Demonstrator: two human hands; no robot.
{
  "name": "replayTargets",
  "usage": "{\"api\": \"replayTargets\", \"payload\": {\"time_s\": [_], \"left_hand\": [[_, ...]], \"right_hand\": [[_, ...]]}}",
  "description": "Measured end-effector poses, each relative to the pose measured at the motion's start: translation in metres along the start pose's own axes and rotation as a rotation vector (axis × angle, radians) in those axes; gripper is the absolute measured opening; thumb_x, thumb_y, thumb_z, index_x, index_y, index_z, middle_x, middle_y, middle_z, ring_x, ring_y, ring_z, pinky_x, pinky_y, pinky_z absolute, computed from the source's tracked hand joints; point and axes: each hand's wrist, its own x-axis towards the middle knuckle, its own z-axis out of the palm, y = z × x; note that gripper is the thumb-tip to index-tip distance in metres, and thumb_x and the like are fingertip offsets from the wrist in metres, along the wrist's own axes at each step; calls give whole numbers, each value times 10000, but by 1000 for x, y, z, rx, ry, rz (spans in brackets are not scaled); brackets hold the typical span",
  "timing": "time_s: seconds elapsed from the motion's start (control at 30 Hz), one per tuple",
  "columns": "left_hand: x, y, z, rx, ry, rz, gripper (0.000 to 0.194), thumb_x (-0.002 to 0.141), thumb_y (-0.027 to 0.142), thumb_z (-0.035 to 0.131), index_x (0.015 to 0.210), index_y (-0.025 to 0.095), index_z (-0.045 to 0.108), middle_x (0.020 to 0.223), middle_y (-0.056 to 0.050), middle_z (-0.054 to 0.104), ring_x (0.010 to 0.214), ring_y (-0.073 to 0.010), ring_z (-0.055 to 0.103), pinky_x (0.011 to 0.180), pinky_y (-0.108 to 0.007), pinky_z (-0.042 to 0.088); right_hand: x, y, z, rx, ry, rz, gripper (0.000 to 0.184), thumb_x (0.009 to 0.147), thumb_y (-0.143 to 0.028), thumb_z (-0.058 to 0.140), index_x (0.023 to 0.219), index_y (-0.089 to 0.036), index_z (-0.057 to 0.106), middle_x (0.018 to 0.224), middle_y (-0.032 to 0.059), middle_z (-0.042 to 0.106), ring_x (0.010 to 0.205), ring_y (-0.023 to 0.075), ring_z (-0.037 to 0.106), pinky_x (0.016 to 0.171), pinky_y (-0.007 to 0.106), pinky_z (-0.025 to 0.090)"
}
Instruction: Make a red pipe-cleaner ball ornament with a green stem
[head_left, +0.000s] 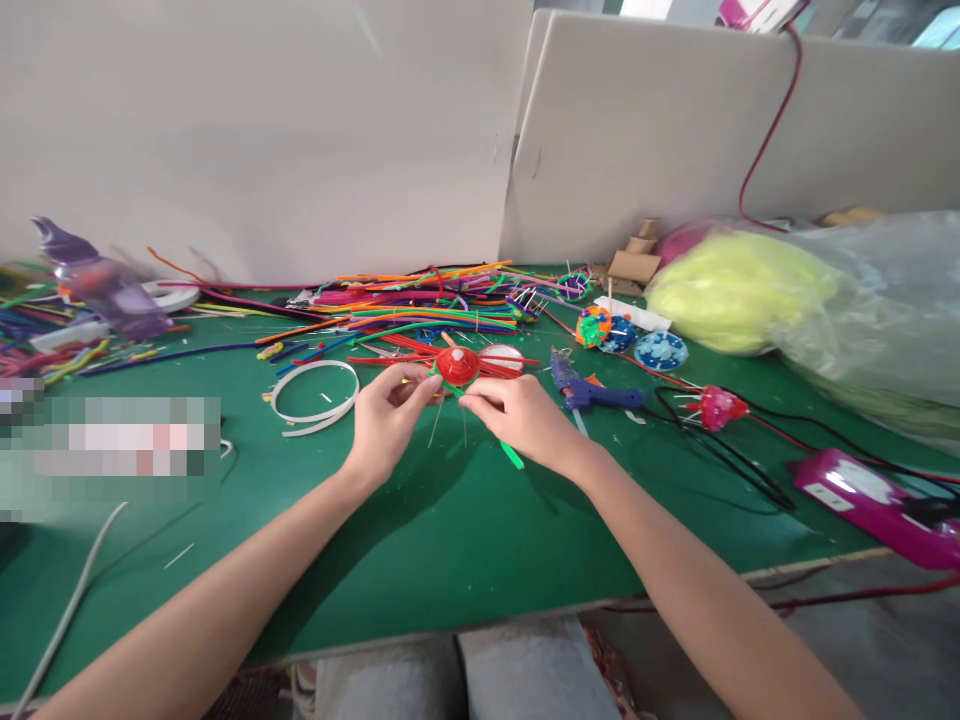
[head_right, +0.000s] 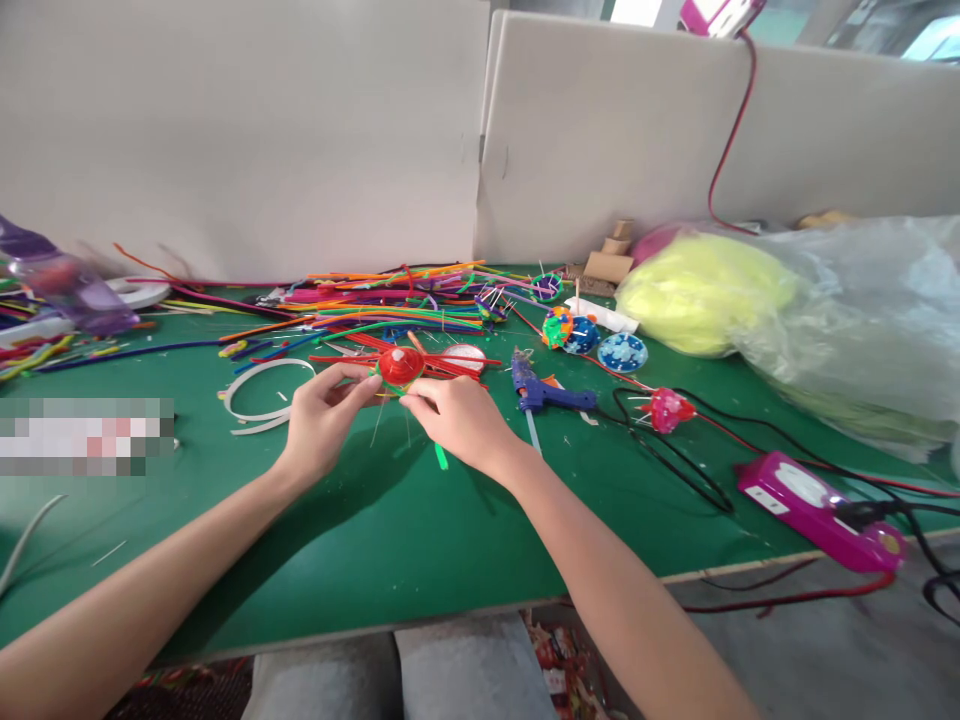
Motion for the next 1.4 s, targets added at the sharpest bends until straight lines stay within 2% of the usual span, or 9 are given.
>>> {"api": "replayTargets", "payload": {"time_s": [0.17, 0.27, 0.37, 0.47, 0.67, 0.83, 1.0, 1.27, 1.4], "left_hand": [[-5, -1, 5, -137, 16, -90, 251, 695, 374, 760, 778, 163, 652, 756, -12, 679, 721, -159, 665, 780, -345, 579], [-5, -1, 5, -165, 34, -42, 239, 701, 351, 761, 775, 167, 627, 757, 0, 656, 729, -141, 649, 754, -315, 583], [-2, 0, 3, -135, 39, 59, 238, 726, 355, 744, 792, 176, 600, 779, -1, 635, 725, -134, 633, 686, -281, 579], [-2, 3, 1, -81, 3, 134, 235, 751, 358, 724, 803, 181, 580, 782, -4, 622, 695, -132, 634, 666, -278, 566], [-4, 3, 0, -23, -49, 161, 220, 768, 358, 710, 821, 185, 585, 780, -9, 635, 687, -138, 644, 679, -281, 542], [-3, -3, 0, -63, -47, 92, 212, 762, 348, 717, 838, 172, 626, 794, -15, 658, 696, -135, 639, 696, -281, 538], [-1, -4, 0, -98, -74, 12, 230, 727, 338, 750, 873, 168, 699, 810, -24, 696, 707, -133, 628, 691, -268, 521], [0, -3, 0, -83, -65, 11, 197, 722, 333, 752, 826, 175, 702, 758, -5, 687, 659, -120, 593, 658, -250, 482], [0, -4, -1, -60, -49, 19, 206, 720, 348, 751, 794, 167, 686, 717, 2, 662, 649, -119, 580, 644, -246, 465]], "right_hand": [[0, 0, 3, -67, -32, 12, 232, 900, -264, 566, 717, -181, 682, 585, -4, 562, 532, 99, 426, 558, 252, 270], [0, 0, 2, -2, -31, 45, 290, 900, -296, 564, 651, -177, 655, 557, -7, 560, 511, 98, 436, 549, 256, 282], [2, 3, -2, 76, 117, 88, 355, 865, -367, 600, 570, -170, 606, 535, -2, 551, 515, 107, 454, 549, 264, 303], [6, 10, -7, 224, 293, 155, 359, 834, -438, 616, 599, -166, 617, 587, 16, 587, 585, 130, 513, 589, 272, 354], [12, 17, -7, 662, 114, 261, 299, 766, -450, 669, 818, -160, 721, 873, 71, 693, 818, 170, 601, 695, 290, 420], [12, 15, 1, 1019, 13, 375, 227, 685, -331, 746, 862, -189, 745, 969, 69, 707, 855, 165, 618, 654, 268, 390], [13, 15, 7, 1073, 41, 379, 220, 657, -343, 768, 815, -193, 744, 878, 58, 709, 817, 162, 626, 608, 258, 361], [11, 8, 6, 1149, 24, 405, 229, 625, -289, 778, 833, -200, 742, 903, 53, 698, 835, 163, 628, 551, 237, 352], [12, 5, 10, 1189, 76, 402, 258, 569, -248, 796, 816, -199, 744, 827, 26, 671, 724, 122, 568, 506, 226, 319]]}}
